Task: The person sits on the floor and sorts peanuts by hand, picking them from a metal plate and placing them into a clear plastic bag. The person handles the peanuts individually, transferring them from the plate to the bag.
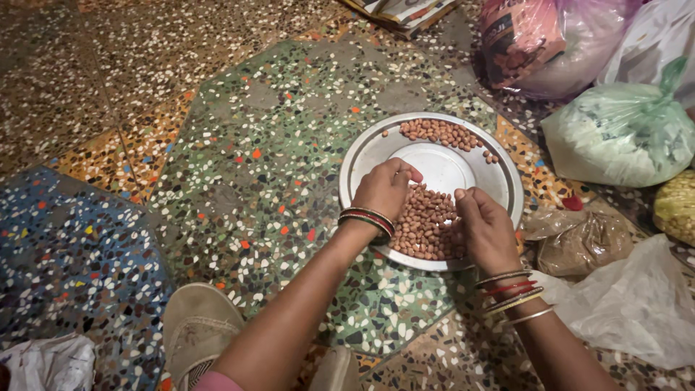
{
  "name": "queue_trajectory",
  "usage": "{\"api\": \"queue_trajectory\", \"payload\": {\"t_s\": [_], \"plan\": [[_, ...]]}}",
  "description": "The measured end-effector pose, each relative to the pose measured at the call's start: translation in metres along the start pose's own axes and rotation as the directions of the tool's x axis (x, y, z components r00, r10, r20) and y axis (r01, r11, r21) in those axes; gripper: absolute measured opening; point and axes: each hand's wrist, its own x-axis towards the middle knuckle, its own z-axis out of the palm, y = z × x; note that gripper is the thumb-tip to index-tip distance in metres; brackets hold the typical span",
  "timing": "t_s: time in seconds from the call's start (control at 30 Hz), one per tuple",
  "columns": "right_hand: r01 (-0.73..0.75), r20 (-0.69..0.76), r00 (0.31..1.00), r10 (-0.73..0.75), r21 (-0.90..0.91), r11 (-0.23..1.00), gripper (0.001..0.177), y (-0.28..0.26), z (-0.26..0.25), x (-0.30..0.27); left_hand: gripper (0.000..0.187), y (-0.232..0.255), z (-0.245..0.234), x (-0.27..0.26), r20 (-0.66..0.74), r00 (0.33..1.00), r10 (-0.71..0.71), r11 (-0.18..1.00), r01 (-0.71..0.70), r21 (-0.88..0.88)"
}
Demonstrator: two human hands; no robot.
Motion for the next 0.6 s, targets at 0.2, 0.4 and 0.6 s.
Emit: {"api": "queue_trajectory", "payload": {"t_s": [0.2,0.4,0.6], "plan": [[-0.067,-0.045,0.996,0.072,0.120,0.991,0.038,0.012,-0.006,0.009,0.024,-0.013,0.002,0.008,-0.085,0.988,0.130,0.977,-0.114,0.180],[-0.087,0.112,0.991,0.070,0.153,0.984,0.027,0.003,-0.007,0.006,0.026,-0.028,0.004,0.011,0.137,0.990,-0.042,0.998,0.035,0.055],[-0.021,0.126,0.992,0.007,0.104,0.994,0.026,-0.002,-0.004,0.001,0.010,-0.033,-0.004,0.012,0.218,0.971,0.101,0.990,-0.121,0.077]]}}
